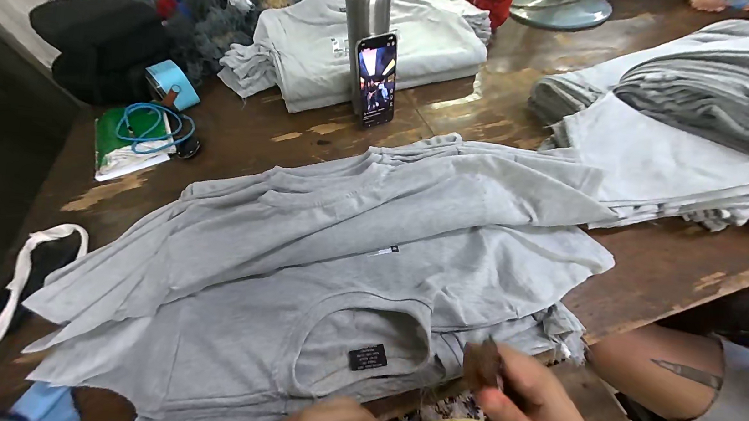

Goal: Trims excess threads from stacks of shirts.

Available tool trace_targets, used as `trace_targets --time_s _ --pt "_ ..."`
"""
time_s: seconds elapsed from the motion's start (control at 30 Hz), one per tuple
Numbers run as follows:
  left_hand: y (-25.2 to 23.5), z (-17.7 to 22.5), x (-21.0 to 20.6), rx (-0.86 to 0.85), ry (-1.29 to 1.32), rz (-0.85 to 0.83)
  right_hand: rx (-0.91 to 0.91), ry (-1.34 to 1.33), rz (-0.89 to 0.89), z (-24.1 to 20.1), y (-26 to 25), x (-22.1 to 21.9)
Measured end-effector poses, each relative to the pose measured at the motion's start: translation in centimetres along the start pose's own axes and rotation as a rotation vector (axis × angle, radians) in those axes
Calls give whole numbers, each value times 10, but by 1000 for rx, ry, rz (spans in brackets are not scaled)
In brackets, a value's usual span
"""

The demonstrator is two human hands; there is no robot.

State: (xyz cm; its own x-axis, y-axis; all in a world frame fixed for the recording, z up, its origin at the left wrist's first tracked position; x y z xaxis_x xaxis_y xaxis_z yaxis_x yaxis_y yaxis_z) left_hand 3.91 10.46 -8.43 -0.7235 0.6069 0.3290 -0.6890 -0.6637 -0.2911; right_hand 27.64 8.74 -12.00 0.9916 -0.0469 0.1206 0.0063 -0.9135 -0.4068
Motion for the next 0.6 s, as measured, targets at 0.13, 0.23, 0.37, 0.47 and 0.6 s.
trace_targets --time_s 0.13,0.23,0.37,0.47,0.6 --pt "-5 -13 22 166 -613 593 130 452 198 5 -23 -7" --pt "3 -35 31 402 -941 721 193 668 209 11 -26 -24" --pt "26 -27 38 520 -936 668 296 570 196 10 -21 -14" --pt "36 -16 44 543 -922 666 409 530 173 7 -13 -4" --pt "40 -21 56 234 -668 1028 479 658 56 11 -3 -26"
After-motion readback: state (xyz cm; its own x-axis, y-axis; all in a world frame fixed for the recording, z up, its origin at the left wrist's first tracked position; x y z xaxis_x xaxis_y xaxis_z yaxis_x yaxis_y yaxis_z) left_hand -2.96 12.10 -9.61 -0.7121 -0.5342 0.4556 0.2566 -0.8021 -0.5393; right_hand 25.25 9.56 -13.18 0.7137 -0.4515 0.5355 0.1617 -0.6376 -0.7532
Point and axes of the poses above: each hand's wrist, its own y-axis away from the middle knuckle, its own x-axis out of the back of the hand, z = x × y, the point moved 5 cm from there along -y, towards the middle knuckle, and after that the axes turned 11 degrees about z, right-handed, at the moved point
